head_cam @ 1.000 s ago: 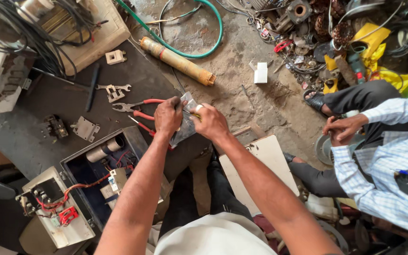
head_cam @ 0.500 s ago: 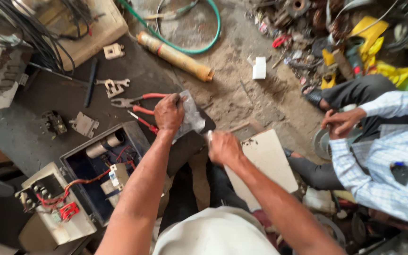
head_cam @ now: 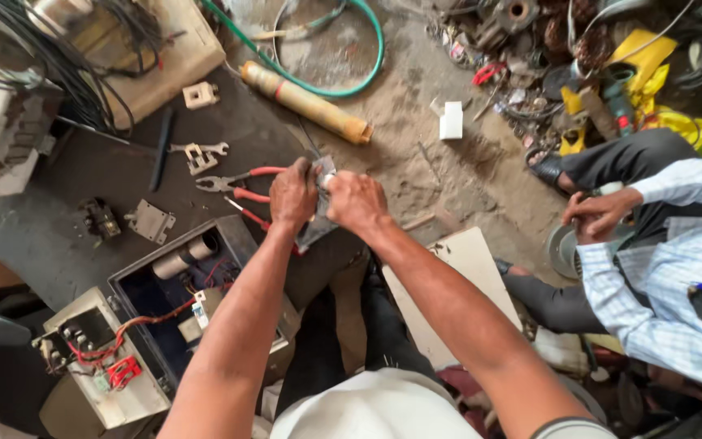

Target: The person works on an open electrical box, manipulating wires and components. They retrieve a new component from a shelf, open its packaging, and install it into the box, securing it with a screwdriver.

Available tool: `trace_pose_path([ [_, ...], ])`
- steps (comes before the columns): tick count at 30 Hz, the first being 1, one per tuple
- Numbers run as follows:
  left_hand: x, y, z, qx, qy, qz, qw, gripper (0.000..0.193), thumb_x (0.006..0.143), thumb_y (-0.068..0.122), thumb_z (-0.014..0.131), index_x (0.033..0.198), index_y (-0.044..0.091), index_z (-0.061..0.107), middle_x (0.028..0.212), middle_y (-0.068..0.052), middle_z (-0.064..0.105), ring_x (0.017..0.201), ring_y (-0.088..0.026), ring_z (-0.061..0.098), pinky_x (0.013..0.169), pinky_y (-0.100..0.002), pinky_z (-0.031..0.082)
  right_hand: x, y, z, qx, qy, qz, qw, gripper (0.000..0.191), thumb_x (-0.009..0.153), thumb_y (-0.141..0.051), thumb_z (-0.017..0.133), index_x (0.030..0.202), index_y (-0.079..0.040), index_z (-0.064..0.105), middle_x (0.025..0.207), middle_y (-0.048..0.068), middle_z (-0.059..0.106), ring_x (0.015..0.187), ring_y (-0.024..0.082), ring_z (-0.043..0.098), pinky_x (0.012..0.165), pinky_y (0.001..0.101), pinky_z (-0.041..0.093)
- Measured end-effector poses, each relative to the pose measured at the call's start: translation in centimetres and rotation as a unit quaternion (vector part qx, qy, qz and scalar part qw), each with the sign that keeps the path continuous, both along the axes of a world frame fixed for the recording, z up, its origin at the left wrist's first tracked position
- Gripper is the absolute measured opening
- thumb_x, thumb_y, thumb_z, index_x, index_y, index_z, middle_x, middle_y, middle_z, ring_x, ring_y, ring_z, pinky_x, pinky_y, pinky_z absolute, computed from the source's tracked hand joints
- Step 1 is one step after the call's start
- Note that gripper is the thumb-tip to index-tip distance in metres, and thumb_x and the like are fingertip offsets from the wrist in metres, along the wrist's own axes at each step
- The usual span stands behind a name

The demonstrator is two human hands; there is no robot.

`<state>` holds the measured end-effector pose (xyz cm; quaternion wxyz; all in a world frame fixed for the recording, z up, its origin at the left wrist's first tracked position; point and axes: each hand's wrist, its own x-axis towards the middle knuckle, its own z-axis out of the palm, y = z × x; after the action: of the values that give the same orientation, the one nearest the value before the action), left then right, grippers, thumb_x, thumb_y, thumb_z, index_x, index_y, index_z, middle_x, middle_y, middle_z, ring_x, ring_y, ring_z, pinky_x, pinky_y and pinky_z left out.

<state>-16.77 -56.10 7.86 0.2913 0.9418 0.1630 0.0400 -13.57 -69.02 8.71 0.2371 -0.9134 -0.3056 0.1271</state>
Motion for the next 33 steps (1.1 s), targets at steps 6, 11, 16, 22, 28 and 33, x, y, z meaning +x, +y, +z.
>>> trace_pose_path([
  [6,-0.6,-0.5,-0.7,0.023,0.031,0.037,0.999,0.028,0.099,0.035,0.063,0.087,0.010,0.067,0.079,-0.024,0.068,0.081,-0.048,0.066,0.071,-0.060,0.049,-1.7,-1.5,-0.1,-0.079,0.034,0.080,0.993,0.017,0.071,-0.017,0.074,0.086,-0.009,0.074,0.082,0.019,0.073,0.081,0.036,0.073,0.072,0.0486,0.059],
  [11,-0.6,-0.7,-2.3,0.014,0.018,0.023,0.999,0.025,0.096,0.035,0.065,0.089,0.012,0.069,0.081,-0.021,0.071,0.081,-0.047,0.067,0.071,-0.059,0.050,-4.5,-4.4,-3.9,-0.028,0.003,0.034,0.999,0.011,0.067,-0.011,0.072,0.078,-0.009,0.073,0.080,0.016,0.073,0.079,0.036,0.073,0.069,0.0487,0.058],
  [16,-0.4,0.7,-2.3,-0.025,-0.101,-0.028,0.994,0.029,0.098,0.028,0.061,0.112,0.004,0.071,0.097,-0.025,0.070,0.091,-0.044,0.069,0.080,-0.054,0.055,-16.7,-14.1,-5.6,-0.184,0.141,0.136,0.963,0.021,0.071,-0.016,0.069,0.089,-0.005,0.071,0.081,0.019,0.071,0.079,0.038,0.070,0.067,0.0499,0.054],
  [22,-3.4,0.2,-3.1,0.084,-0.176,-0.009,0.981,0.048,0.089,0.025,0.068,0.128,-0.002,0.063,0.112,-0.024,0.067,0.099,-0.042,0.065,0.085,-0.049,0.053,-16.6,-23.4,-10.1,-0.143,0.183,-0.140,0.963,0.029,0.086,-0.015,0.063,0.113,-0.006,0.069,0.095,0.021,0.073,0.094,0.036,0.071,0.079,0.0439,0.055],
  [28,-1.4,0.4,-2.0,0.027,-0.035,0.030,0.999,0.023,0.093,0.026,0.068,0.111,0.012,0.063,0.110,-0.013,0.069,0.108,-0.035,0.067,0.094,-0.047,0.052,-0.3,-3.7,-2.9,0.276,0.064,-0.088,0.955,0.032,0.099,-0.007,0.062,0.130,-0.001,0.066,0.122,0.022,0.073,0.117,0.034,0.070,0.098,0.0392,0.053],
  [33,-1.0,1.8,-2.6,0.182,-0.222,0.040,0.957,0.051,0.082,0.025,0.062,0.127,0.002,0.059,0.127,-0.021,0.062,0.118,-0.037,0.061,0.096,-0.050,0.046,3.4,13.7,4.7,0.276,0.041,0.110,0.954,0.066,0.082,-0.022,0.079,0.140,0.002,0.061,0.124,0.037,0.062,0.112,0.057,0.057,0.088,0.0566,0.047],
])
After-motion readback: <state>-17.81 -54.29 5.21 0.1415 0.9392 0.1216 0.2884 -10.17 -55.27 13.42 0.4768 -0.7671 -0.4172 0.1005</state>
